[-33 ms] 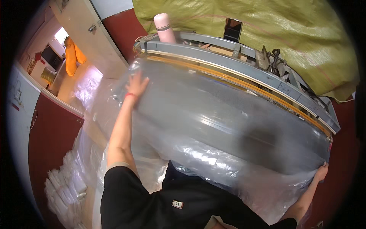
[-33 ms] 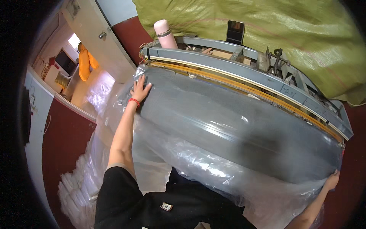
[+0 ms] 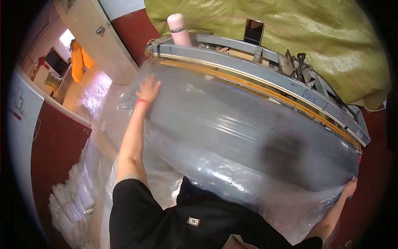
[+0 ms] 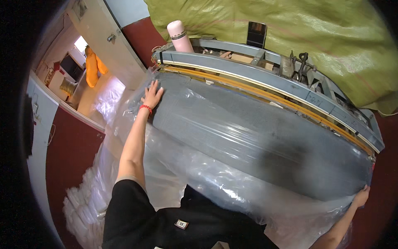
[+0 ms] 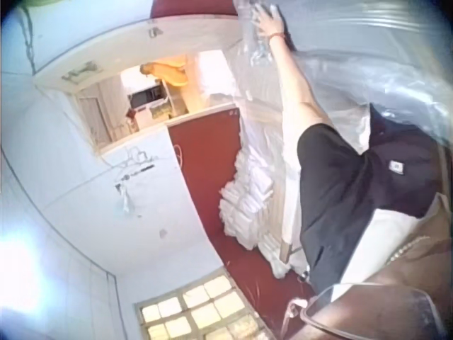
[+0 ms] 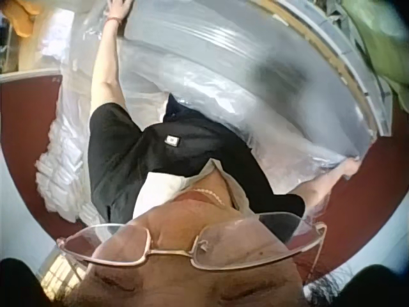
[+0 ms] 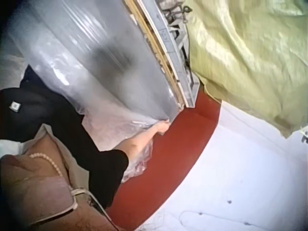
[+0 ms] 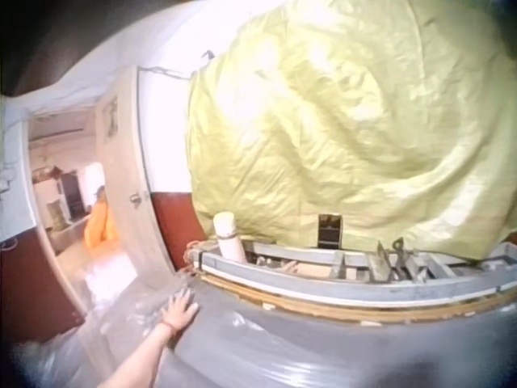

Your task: Operate an industrial machine to seal and cut large sheets of plastic film.

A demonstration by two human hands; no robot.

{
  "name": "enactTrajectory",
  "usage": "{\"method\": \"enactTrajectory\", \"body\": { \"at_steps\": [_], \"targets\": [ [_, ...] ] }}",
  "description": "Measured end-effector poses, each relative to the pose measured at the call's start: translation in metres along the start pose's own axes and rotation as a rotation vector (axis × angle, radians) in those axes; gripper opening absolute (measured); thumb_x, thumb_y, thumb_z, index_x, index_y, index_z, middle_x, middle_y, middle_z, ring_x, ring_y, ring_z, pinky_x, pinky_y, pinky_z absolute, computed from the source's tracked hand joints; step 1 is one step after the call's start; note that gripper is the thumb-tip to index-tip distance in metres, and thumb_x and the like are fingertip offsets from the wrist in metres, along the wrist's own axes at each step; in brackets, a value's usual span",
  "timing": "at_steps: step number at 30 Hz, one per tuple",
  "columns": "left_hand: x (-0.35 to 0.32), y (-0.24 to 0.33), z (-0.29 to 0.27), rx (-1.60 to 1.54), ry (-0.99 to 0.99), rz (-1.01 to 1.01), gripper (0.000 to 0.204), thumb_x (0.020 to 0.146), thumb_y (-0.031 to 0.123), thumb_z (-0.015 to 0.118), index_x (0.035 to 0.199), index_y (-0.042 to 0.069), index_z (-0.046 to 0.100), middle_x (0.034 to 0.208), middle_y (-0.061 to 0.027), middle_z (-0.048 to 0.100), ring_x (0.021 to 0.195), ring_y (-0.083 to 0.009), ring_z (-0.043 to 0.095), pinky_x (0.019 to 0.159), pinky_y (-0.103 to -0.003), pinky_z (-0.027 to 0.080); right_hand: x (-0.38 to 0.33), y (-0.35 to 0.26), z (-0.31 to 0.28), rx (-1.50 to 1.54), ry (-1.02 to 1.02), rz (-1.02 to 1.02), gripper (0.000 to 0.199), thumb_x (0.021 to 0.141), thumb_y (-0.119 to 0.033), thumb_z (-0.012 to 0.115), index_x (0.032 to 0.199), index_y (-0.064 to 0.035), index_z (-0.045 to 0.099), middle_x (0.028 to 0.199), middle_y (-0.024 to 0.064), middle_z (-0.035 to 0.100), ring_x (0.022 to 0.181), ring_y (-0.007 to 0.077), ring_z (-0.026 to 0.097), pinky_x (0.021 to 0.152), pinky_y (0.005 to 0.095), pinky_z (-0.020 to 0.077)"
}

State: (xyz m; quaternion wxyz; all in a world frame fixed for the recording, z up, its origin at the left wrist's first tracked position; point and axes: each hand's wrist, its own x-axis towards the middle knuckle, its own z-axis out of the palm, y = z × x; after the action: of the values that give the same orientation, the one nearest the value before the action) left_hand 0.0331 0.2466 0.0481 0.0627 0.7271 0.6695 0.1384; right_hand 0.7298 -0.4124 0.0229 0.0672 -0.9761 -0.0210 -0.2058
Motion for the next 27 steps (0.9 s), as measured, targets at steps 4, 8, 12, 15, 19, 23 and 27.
{"method": "enactTrajectory", "body": {
  "at_steps": [4, 8, 12, 15, 19, 23, 27],
  "targets": [
    [0.008, 0.006, -0.009, 0.172, -0.094, -0.072, 0.062, 0.077, 0.060, 0.036, 0.131, 0.028, 0.028, 0.141, -0.0003, 0.015, 0.126, -0.0386, 0.012, 0.093, -0.066, 0.010, 0.005, 0.000, -0.003, -0.031, -0.036, -0.055, 0.038, 0.088, -0.039, 0.034, 0.105, -0.0083, 0.049, 0.094, 0.0202, 0.057, 0.086, 0.0382, 0.054, 0.068, 0.0459, 0.0415],
    [0.037, -0.025, -0.006, 0.003, -0.158, 0.095, 0.058, 0.080, 0.054, 0.036, 0.127, 0.020, 0.036, 0.137, -0.0053, 0.023, 0.125, -0.0324, 0.019, 0.101, -0.046, 0.013, 0.024, 0.005, 0.011, -0.085, -0.071, -0.061, 0.043, 0.087, -0.042, 0.035, 0.105, -0.0057, 0.049, 0.096, 0.0220, 0.056, 0.087, 0.0401, 0.052, 0.069, 0.0462, 0.0411],
    [0.044, -0.060, -0.027, -0.565, 0.201, 0.239, 0.045, 0.087, 0.035, 0.039, 0.119, 0.004, 0.045, 0.124, -0.0118, 0.044, 0.118, -0.0224, 0.037, 0.100, -0.031, 0.025, 0.059, 0.040, 0.001, 0.055, -0.228, -0.072, 0.064, 0.083, -0.054, 0.035, 0.103, 0.0044, 0.049, 0.101, 0.0268, 0.053, 0.095, 0.0419, 0.049, 0.077, 0.0437, 0.0391],
    [-0.011, -0.098, -0.062, -0.770, 0.694, 0.115, 0.034, 0.087, 0.025, 0.043, 0.109, 0.001, 0.052, 0.107, -0.0143, 0.055, 0.099, -0.0229, 0.052, 0.086, -0.030, 0.039, 0.040, 0.017, -0.026, 0.073, -0.152, -0.037, 0.066, 0.084, -0.055, 0.033, 0.109, 0.0049, 0.047, 0.105, 0.0248, 0.052, 0.097, 0.0388, 0.049, 0.079, 0.0425, 0.0381],
    [-0.044, -0.243, 0.021, -0.444, 0.488, -0.299, 0.037, 0.086, 0.031, 0.042, 0.096, -0.001, 0.057, 0.086, -0.0197, 0.060, 0.082, -0.0262, 0.059, 0.070, -0.034, 0.043, 0.054, 0.044, -0.032, 0.176, -0.030, -0.082, 0.056, 0.084, -0.046, 0.042, 0.099, 0.0066, 0.053, 0.096, 0.0253, 0.056, 0.089, 0.0375, 0.053, 0.076, 0.0406, 0.0406],
    [-0.108, -0.320, 0.131, 0.000, 0.337, -0.060, 0.023, 0.082, 0.021, 0.045, 0.085, 0.003, 0.059, 0.079, -0.0214, 0.058, 0.077, -0.0363, 0.056, 0.066, -0.038, 0.044, 0.068, 0.003, -0.003, 0.208, -0.105, -0.348, 0.038, 0.084, -0.031, 0.048, 0.092, 0.0042, 0.056, 0.089, 0.0175, 0.059, 0.080, 0.0282, 0.055, 0.071, 0.0347, 0.0412],
    [-0.152, -0.291, 0.107, 0.106, 0.201, -0.192, 0.018, 0.081, 0.017, 0.047, 0.081, 0.005, 0.060, 0.080, -0.0201, 0.058, 0.077, -0.0370, 0.055, 0.066, -0.039, 0.045, 0.068, -0.073, -0.013, 0.395, -0.104, -0.535, 0.027, 0.083, -0.023, 0.051, 0.087, 0.0036, 0.055, 0.079, 0.0106, 0.058, 0.074, 0.0191, 0.053, 0.072, 0.0290, 0.0408]
  ]
}}
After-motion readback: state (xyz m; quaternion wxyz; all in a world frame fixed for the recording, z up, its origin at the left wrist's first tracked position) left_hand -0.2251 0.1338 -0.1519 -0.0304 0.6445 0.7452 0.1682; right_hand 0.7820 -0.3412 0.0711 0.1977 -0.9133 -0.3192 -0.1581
